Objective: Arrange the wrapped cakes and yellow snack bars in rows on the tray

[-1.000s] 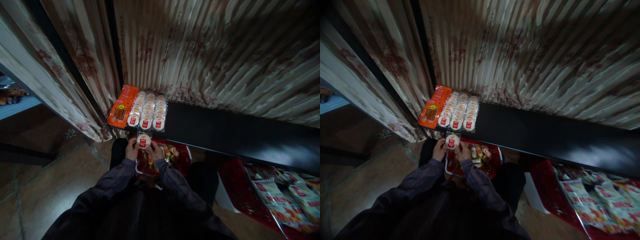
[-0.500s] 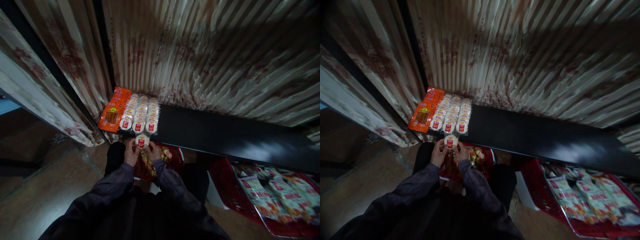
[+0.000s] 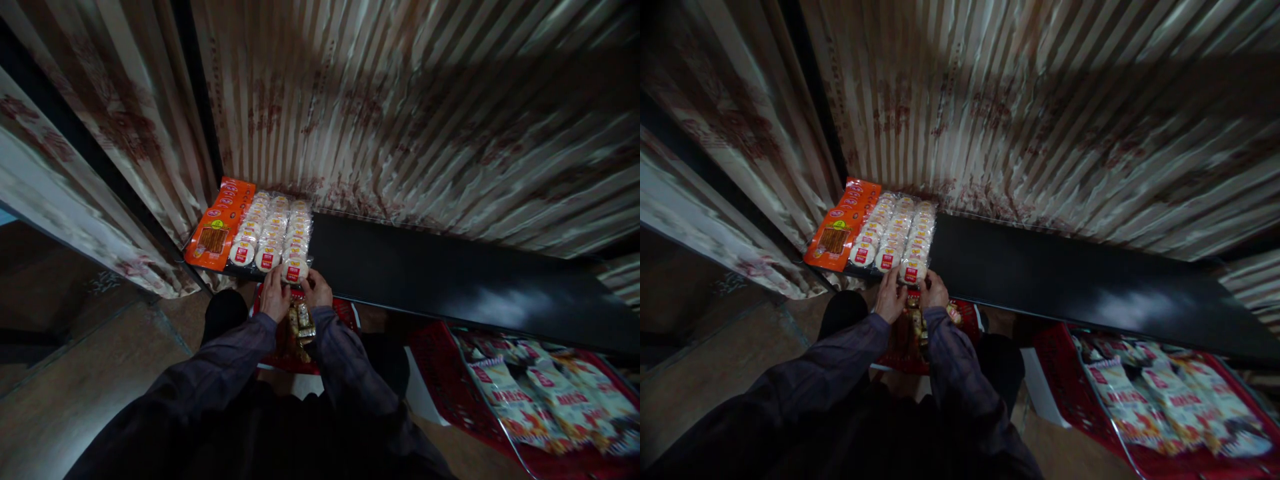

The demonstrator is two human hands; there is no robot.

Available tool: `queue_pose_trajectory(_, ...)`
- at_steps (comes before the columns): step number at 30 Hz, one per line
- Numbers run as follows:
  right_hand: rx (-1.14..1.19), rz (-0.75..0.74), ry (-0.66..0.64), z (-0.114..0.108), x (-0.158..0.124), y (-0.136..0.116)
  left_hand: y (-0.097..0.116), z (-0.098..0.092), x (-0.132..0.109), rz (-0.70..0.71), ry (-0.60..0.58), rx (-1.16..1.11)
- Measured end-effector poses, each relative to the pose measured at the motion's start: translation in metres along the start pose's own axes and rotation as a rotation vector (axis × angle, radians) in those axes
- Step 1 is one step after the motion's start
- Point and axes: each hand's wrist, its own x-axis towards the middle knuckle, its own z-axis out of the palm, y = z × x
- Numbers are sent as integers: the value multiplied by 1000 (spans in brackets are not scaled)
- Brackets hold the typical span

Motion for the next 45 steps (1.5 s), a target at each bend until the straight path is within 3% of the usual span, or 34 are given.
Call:
queue_pose_trajectory(9,-73,24,-33,0,14,3,-6,5,0,134,-37,208)
queue_pose_trajectory(16,-85,17,-14,2,19,7,-7,4,2,316,-254,378)
queue_pose_trajectory(27,-139,-10,-4,2,34,6,-10,16,10,333,-245,451)
queue_pose_trajectory(33,-124,-24,67,2,28,2,-10,14,9,344,-249,473)
queue_pose_trajectory(39,-200,-24,60,5,25,1,-19,9,7,405,-299,473)
queue_pose_trajectory(45,-112,-18,75,5,25,5,-22,8,5,431,-255,439)
